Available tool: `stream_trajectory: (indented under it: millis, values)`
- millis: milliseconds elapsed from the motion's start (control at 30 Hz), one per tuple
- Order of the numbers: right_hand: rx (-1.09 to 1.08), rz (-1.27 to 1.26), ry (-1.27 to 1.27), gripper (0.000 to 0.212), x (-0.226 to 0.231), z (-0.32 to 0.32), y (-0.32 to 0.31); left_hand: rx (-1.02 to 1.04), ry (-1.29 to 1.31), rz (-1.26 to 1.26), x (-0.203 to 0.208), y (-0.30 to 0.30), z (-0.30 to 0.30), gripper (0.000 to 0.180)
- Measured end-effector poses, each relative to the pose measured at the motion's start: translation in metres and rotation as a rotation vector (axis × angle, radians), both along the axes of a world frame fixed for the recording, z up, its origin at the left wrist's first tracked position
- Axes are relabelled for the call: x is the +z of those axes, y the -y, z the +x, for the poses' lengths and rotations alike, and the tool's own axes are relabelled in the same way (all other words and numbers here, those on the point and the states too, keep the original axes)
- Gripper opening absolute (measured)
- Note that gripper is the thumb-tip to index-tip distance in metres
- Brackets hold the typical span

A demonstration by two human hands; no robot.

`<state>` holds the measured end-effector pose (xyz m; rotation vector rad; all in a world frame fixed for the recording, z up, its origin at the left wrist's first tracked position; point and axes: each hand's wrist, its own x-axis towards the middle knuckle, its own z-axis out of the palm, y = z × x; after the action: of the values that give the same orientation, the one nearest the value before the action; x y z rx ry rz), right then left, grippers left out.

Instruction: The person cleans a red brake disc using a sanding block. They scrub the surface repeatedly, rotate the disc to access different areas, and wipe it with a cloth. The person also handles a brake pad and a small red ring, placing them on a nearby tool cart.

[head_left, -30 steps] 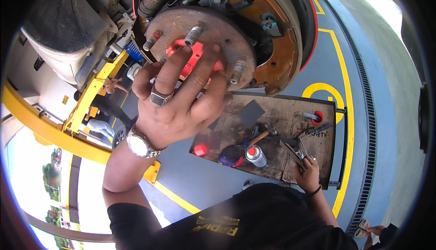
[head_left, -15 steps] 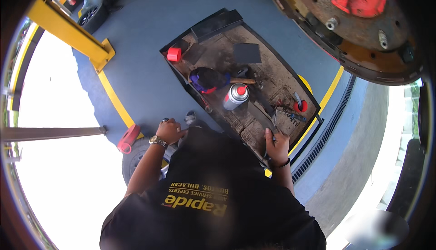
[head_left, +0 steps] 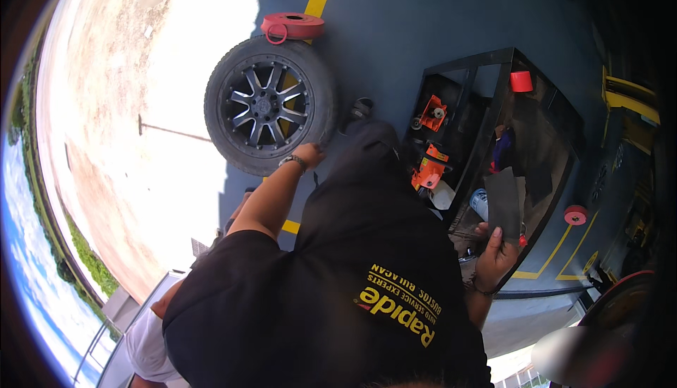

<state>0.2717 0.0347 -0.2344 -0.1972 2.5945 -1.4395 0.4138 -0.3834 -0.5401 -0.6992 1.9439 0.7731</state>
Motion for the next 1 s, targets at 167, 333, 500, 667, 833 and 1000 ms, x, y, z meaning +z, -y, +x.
stream_trajectory:
  millis: [167, 333, 500, 667, 833, 1000]
  values:
    - [0.005, -0.080, 0.066, 0.026, -0.029, -0.061, 0.045, 0.058, 0.035, 0.051, 0.008, 0.006, -0.002, 0.049]
    - [-0.181, 0.162, 0.116, 0.029, -0.095, -0.122, 0.055, 0.150, 0.004, -0.036, -0.020, 0.072, -0.045, 0.049]
    - [-0.023, 0.629, 0.004, 0.036, -0.144, -0.158, 0.067, 0.226, 0.072, -0.102, -0.104, 0.158, -0.135, 0.048]
    - [-0.101, 0.930, 0.193, 0.040, -0.150, -0.177, 0.085, 0.586, 0.060, -0.375, -0.240, 0.285, -0.239, 0.051]
    - [-0.331, 1.186, 0.490, 0.045, -0.151, -0.149, 0.066, 0.804, 0.083, -0.707, -0.332, 0.343, -0.293, 0.050]
    - [-0.172, 1.403, 0.452, 0.056, -0.143, -0.162, 0.042, 1.094, -0.439, -0.372, -0.372, 0.375, -0.238, 0.032]
